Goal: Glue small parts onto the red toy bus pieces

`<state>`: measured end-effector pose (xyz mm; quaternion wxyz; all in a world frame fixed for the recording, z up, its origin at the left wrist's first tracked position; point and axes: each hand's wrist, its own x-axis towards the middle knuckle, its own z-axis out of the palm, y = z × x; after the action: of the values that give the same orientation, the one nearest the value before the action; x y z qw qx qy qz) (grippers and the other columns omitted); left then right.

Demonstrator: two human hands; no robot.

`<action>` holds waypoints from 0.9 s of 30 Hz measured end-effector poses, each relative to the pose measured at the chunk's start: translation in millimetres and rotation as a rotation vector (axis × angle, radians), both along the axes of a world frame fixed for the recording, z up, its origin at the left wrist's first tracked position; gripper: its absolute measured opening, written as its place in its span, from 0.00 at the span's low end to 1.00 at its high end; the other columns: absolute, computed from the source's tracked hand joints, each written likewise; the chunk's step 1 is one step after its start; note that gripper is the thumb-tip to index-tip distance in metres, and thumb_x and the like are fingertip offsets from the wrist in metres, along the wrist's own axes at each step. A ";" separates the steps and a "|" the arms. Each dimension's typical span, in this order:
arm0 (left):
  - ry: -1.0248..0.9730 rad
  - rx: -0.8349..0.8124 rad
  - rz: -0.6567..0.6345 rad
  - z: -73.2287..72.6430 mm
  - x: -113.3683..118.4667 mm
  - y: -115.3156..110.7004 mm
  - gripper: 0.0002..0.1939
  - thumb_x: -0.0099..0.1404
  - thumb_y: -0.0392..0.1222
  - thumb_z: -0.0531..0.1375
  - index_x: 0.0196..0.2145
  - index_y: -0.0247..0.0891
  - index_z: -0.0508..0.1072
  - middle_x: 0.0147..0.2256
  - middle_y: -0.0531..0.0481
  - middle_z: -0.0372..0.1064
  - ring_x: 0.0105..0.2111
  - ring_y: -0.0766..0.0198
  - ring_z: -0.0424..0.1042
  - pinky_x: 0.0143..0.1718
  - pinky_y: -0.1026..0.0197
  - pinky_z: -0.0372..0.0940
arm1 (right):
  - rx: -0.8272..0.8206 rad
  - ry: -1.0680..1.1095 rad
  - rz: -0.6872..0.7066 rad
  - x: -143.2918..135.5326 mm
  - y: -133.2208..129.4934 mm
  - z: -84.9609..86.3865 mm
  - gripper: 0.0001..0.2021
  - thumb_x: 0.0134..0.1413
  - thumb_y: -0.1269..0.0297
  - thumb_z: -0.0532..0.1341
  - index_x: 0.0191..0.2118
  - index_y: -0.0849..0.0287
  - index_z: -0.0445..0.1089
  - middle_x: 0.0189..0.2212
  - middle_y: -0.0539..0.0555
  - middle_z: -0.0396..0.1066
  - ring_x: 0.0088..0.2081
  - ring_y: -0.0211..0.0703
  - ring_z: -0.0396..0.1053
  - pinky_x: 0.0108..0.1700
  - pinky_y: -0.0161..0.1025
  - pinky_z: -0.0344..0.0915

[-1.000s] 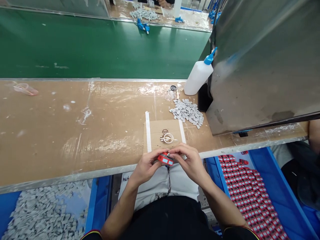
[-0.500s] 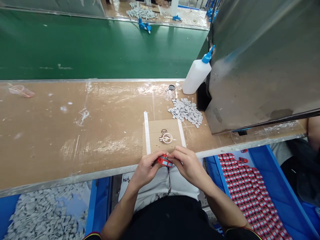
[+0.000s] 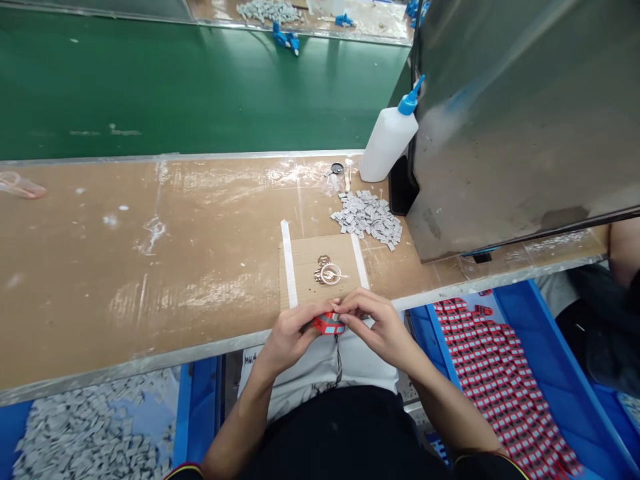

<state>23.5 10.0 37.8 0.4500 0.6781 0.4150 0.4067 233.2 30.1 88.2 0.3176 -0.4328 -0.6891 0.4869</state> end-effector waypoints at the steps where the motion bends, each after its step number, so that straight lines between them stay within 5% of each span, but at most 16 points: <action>1: 0.005 0.006 0.002 -1.4 -0.5 -0.3 0.15 0.69 0.35 0.61 0.52 0.40 0.78 0.49 0.42 0.82 0.48 0.54 0.82 0.50 0.57 0.76 | -0.040 -0.003 0.016 1.2 2.8 0.5 0.05 0.66 0.66 0.62 0.38 0.58 0.75 0.36 0.54 0.73 0.35 0.40 0.72 0.35 0.35 0.68; 7: 0.057 0.007 0.000 -6.0 -1.5 -3.1 0.15 0.70 0.35 0.61 0.53 0.40 0.78 0.46 0.43 0.83 0.44 0.56 0.83 0.47 0.58 0.77 | -0.261 0.002 0.163 5.5 15.1 4.6 0.09 0.64 0.59 0.64 0.35 0.59 0.73 0.31 0.49 0.66 0.29 0.35 0.63 0.30 0.32 0.61; 16: 0.156 0.209 -0.049 -5.7 0.5 -1.0 0.14 0.72 0.34 0.57 0.51 0.40 0.78 0.39 0.45 0.84 0.35 0.60 0.83 0.38 0.62 0.75 | -0.572 0.174 0.144 -3.2 5.4 -7.0 0.17 0.58 0.54 0.66 0.29 0.58 0.61 0.23 0.45 0.63 0.25 0.32 0.58 0.27 0.30 0.55; 22: 0.132 0.363 -0.002 -5.8 0.3 -3.7 0.13 0.72 0.32 0.56 0.49 0.42 0.78 0.41 0.45 0.83 0.38 0.61 0.83 0.39 0.62 0.76 | -0.416 0.117 0.108 -1.5 -3.3 -2.1 0.13 0.61 0.56 0.64 0.31 0.58 0.65 0.25 0.45 0.61 0.26 0.34 0.59 0.29 0.32 0.59; 27: -0.024 0.373 0.133 -6.9 8.2 -10.5 0.09 0.71 0.36 0.61 0.48 0.44 0.75 0.43 0.46 0.80 0.43 0.61 0.81 0.43 0.60 0.77 | -0.322 0.299 -0.002 -6.2 -24.4 -10.0 0.17 0.62 0.53 0.65 0.51 0.55 0.69 0.44 0.55 0.71 0.45 0.42 0.73 0.47 0.39 0.71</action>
<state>31.7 -0.5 30.9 0.2935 0.7159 0.3709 0.5136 227.0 5.6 78.3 0.3436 -0.4014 -0.5474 0.6490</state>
